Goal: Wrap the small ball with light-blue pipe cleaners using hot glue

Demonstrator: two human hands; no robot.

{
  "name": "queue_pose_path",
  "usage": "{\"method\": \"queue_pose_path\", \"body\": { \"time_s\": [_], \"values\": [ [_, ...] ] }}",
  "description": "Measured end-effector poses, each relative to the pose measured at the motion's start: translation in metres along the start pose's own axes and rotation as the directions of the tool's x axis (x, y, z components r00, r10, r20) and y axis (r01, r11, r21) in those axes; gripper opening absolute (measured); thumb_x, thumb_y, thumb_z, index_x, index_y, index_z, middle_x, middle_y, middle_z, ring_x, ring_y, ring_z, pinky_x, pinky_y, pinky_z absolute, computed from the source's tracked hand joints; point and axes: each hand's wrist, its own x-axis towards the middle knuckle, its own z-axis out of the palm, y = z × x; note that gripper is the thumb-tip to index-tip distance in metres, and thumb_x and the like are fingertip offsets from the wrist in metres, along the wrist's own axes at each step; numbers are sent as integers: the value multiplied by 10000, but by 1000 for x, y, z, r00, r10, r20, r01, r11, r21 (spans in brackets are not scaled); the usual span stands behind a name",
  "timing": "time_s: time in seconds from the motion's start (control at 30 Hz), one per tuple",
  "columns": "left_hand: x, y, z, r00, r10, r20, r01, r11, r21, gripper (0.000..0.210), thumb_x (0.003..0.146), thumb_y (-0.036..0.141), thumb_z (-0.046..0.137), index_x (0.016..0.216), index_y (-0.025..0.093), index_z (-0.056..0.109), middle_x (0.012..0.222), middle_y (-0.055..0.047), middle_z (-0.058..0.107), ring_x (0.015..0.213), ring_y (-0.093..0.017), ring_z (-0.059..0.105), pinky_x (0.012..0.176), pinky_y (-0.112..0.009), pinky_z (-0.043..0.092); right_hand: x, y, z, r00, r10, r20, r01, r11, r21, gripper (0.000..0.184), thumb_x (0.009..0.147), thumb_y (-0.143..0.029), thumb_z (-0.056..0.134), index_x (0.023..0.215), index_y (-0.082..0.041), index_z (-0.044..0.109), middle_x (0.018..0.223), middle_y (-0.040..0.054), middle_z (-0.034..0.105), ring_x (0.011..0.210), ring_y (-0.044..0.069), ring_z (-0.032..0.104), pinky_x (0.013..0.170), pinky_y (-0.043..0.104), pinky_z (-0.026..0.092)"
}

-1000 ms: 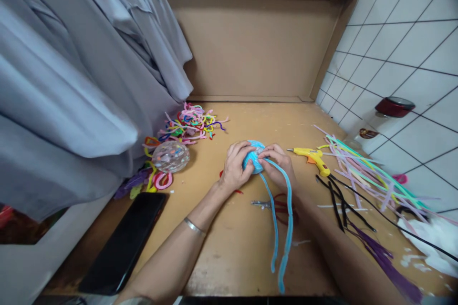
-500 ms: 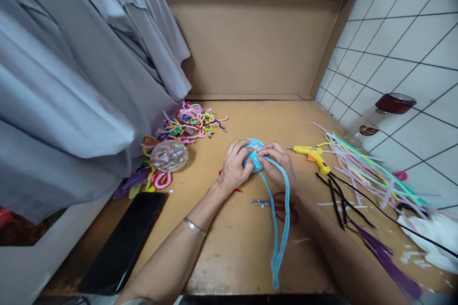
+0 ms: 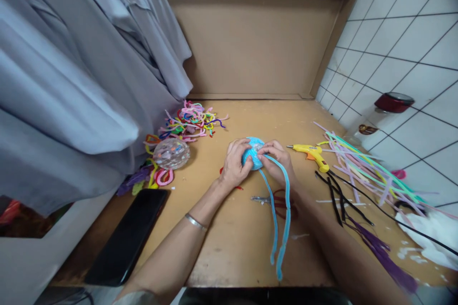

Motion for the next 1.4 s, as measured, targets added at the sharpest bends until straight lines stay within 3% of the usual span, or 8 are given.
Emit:
{"method": "queue_pose_path", "body": {
  "time_s": [0.27, 0.6, 0.77, 1.07, 1.27, 1.4],
  "values": [
    [3, 1, -1, 999, -8, 44, 8, 1000, 3, 171, 892, 245, 488, 1026, 179, 572, 1178, -124, 638, 1122, -231, 577, 989, -428, 461, 0, 3, -1, 1000, 28, -4, -28, 1000, 5, 66, 823, -227, 630, 790, -233, 687, 882, 29, 603, 861, 177, 612, 779, 322, 520],
    [3, 2, -1, 999, -19, 46, 19, 1000, 13, 264, 889, 257, 459, 1121, 173, 550, 1167, -122, 631, 1117, -240, 562, 991, -430, 447, -1, 0, 0, 1000, 6, 2, -6, 1000, -4, 73, 832, -226, 620, 787, -234, 677, 872, 30, 603, 860, 179, 615, 784, 328, 523],
    [4, 2, -2, 995, -20, 101, 14, 998, 53, 283, 908, 269, 434, 1129, 177, 584, 1189, -124, 617, 1130, -242, 555, 1000, -433, 444, 0, 0, -1, 1000, -22, -3, 22, 1000, -16, 70, 839, -228, 619, 802, -234, 678, 879, 31, 609, 857, 175, 618, 790, 325, 529],
    [5, 2, -1, 992, -66, 104, 65, 998, 19, 280, 889, 294, 439, 1094, 183, 594, 1176, -123, 617, 1124, -248, 560, 995, -435, 451, 0, -1, 0, 1000, 25, -4, -25, 1000, 15, 69, 822, -228, 628, 778, -240, 680, 874, 28, 604, 852, 178, 621, 781, 325, 534],
    [3, 1, 1, 995, -85, 44, 86, 995, -41, 272, 865, 274, 467, 1120, 193, 516, 1150, -120, 631, 1102, -247, 568, 970, -437, 459, 0, -3, 0, 1000, 15, -11, -14, 1000, 27, 67, 821, -221, 632, 771, -234, 675, 861, 25, 598, 847, 173, 617, 778, 317, 528],
    [3, 1, 0, 993, -89, 74, 91, 996, -20, 209, 870, 283, 466, 1050, 203, 533, 1173, -120, 632, 1107, -251, 573, 980, -446, 447, 0, -2, -1, 1000, 14, -12, -14, 1000, 17, 71, 834, -238, 622, 785, -235, 674, 866, 26, 596, 841, 174, 614, 772, 318, 524]
  ]
}}
